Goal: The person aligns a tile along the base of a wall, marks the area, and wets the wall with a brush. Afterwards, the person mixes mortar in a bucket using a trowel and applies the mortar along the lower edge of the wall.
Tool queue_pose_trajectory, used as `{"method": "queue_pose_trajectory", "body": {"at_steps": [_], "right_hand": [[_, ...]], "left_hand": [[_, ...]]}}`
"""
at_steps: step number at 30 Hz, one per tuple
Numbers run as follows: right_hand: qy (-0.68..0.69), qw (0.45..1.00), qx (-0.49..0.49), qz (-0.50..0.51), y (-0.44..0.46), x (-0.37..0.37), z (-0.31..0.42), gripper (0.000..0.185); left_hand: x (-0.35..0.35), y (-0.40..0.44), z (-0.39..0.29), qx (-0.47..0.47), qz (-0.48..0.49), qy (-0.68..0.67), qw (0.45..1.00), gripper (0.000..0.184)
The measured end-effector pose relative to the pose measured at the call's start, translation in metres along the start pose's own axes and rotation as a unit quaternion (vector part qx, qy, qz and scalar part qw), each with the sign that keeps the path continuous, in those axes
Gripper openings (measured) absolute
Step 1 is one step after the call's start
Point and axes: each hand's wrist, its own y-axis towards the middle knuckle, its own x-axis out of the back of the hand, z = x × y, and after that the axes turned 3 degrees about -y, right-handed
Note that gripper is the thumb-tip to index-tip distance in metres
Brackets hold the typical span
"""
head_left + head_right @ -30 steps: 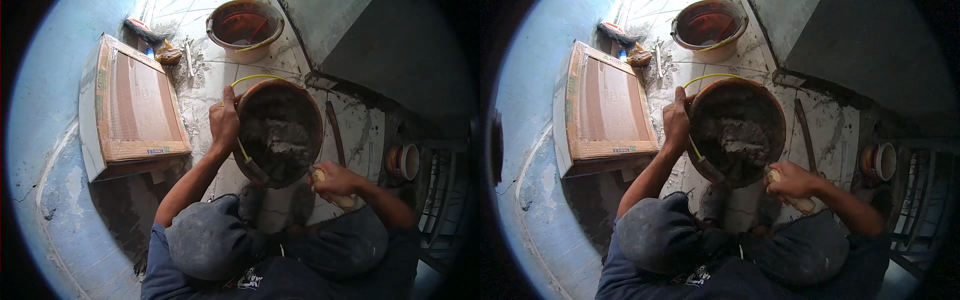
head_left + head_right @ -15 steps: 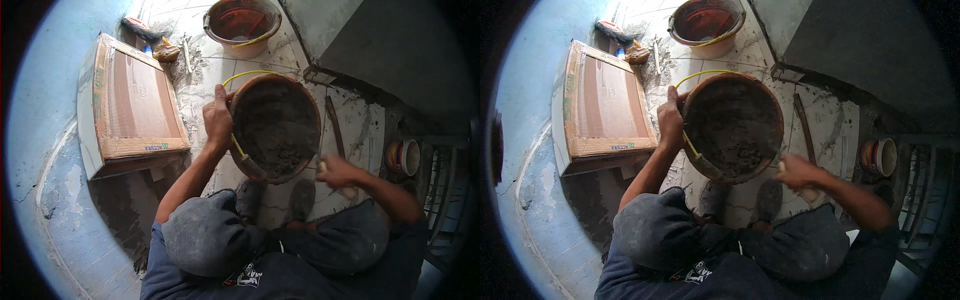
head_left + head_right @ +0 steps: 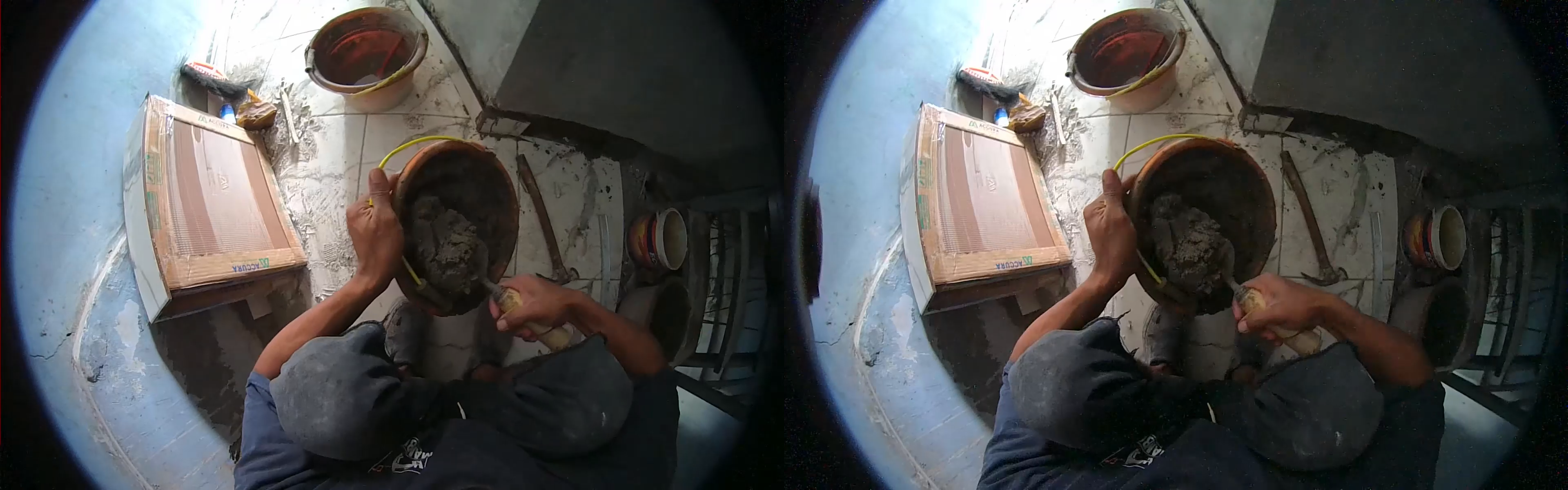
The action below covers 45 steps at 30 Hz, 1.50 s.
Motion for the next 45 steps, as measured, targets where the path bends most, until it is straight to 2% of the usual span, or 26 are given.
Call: {"method": "queue_pose_trajectory", "body": {"at_steps": [2,4,5,6,8,10,11,12,16,18,20,22,24,26,28,30,31,33,35,37,38,40,41,42,43,45], "right_hand": [[0.060,0.997,0.040,0.034,-0.002,0.009,-0.009,0.023],[0.024,0.997,0.066,-0.015,-0.004,0.012,-0.007,0.023],[0.027,0.996,0.076,-0.028,-0.004,0.015,-0.010,0.023],[0.098,0.991,0.091,0.006,-0.003,0.020,-0.020,0.022],[0.182,0.976,0.119,0.009,-0.004,0.029,-0.045,0.022],[0.208,0.963,0.169,0.016,-0.008,0.035,-0.076,0.023],[0.220,0.958,0.182,-0.005,-0.013,0.032,-0.088,0.023],[0.293,0.924,0.243,-0.033,-0.015,0.027,-0.098,0.025],[0.448,0.784,0.412,-0.120,-0.018,0.030,-0.134,0.032],[0.484,0.744,0.432,-0.163,-0.025,0.033,-0.135,0.034],[0.515,0.602,0.533,-0.297,-0.028,0.042,-0.137,0.033],[0.519,0.566,0.535,-0.350,-0.037,0.053,-0.133,0.034],[0.478,0.435,0.522,-0.557,-0.035,0.068,-0.123,0.034],[0.491,0.393,0.479,-0.612,-0.028,0.095,-0.109,0.036],[0.502,0.219,0.469,-0.693,-0.007,0.139,-0.095,0.038],[0.363,0.149,0.203,-0.897,0.061,0.222,-0.094,0.043],[0.369,0.150,0.201,-0.895,0.089,0.244,-0.079,0.043],[0.402,0.283,0.296,-0.819,0.146,0.272,-0.040,0.034],[0.421,0.397,0.382,-0.720,0.170,0.285,-0.020,0.026],[0.530,0.387,0.549,-0.518,0.080,0.178,0.019,0.021],[0.530,0.390,0.544,-0.521,0.082,0.176,0.012,0.021],[0.518,0.470,0.555,-0.450,0.085,0.175,-0.012,0.020],[0.419,0.517,0.521,-0.534,0.093,0.185,-0.037,0.022],[0.248,0.530,0.362,-0.726,0.132,0.210,-0.072,0.027],[0.377,0.589,0.395,-0.595,0.087,0.198,-0.084,0.028],[0.380,0.525,0.372,-0.665,0.102,0.220,-0.135,0.022]], "left_hand": [[0.001,0.002,-0.001,-0.004,-0.016,0.012,1.000,0.061],[0.010,0.013,0.007,0.041,-0.015,0.011,0.999,0.053],[0.022,0.022,0.024,-0.112,-0.023,0.209,0.971,0.048],[0.036,0.032,0.044,-0.263,-0.031,0.387,0.884,0.044],[0.071,0.056,0.074,-0.224,-0.035,0.498,0.837,0.039],[0.096,0.065,0.067,-0.083,0.048,0.342,0.935,0.039],[0.124,0.089,0.102,-0.002,0.071,0.092,0.993,0.048],[0.091,0.059,0.048,0.189,0.098,-0.217,0.953,0.064],[0.136,0.061,0.089,0.211,0.066,-0.216,0.951,0.072],[0.146,0.060,0.095,0.204,0.079,-0.185,0.958,0.073],[0.149,0.055,0.095,0.227,0.079,-0.201,0.950,0.074],[0.156,0.055,0.095,0.237,0.075,-0.160,0.955,0.074],[0.147,0.050,0.091,0.219,0.019,-0.144,0.965,0.069],[0.172,0.063,0.108,0.183,0.056,-0.122,0.974,0.070],[0.167,0.065,0.112,0.179,0.028,-0.113,0.977,0.069],[0.174,0.068,0.115,0.176,-0.005,-0.105,0.979,0.068],[0.185,0.073,0.119,0.178,-0.003,-0.112,0.978,0.068],[0.232,0.098,0.148,0.153,0.016,-0.069,0.986,0.067],[0.205,0.080,0.131,0.161,0.011,-0.092,0.983,0.067],[0.192,0.077,0.130,0.168,-0.026,-0.107,0.980,0.065],[0.190,0.073,0.131,0.173,-0.028,-0.107,0.979,0.065],[0.189,0.067,0.123,0.173,-0.006,-0.119,0.978,0.064],[0.183,0.069,0.119,0.170,0.009,-0.127,0.977,0.064],[0.178,0.068,0.117,0.171,0.011,-0.129,0.977,0.064],[0.173,0.065,0.115,0.181,-0.010,-0.136,0.974,0.063],[0.152,0.054,0.104,0.202,-0.051,-0.146,0.967,0.063]]}}
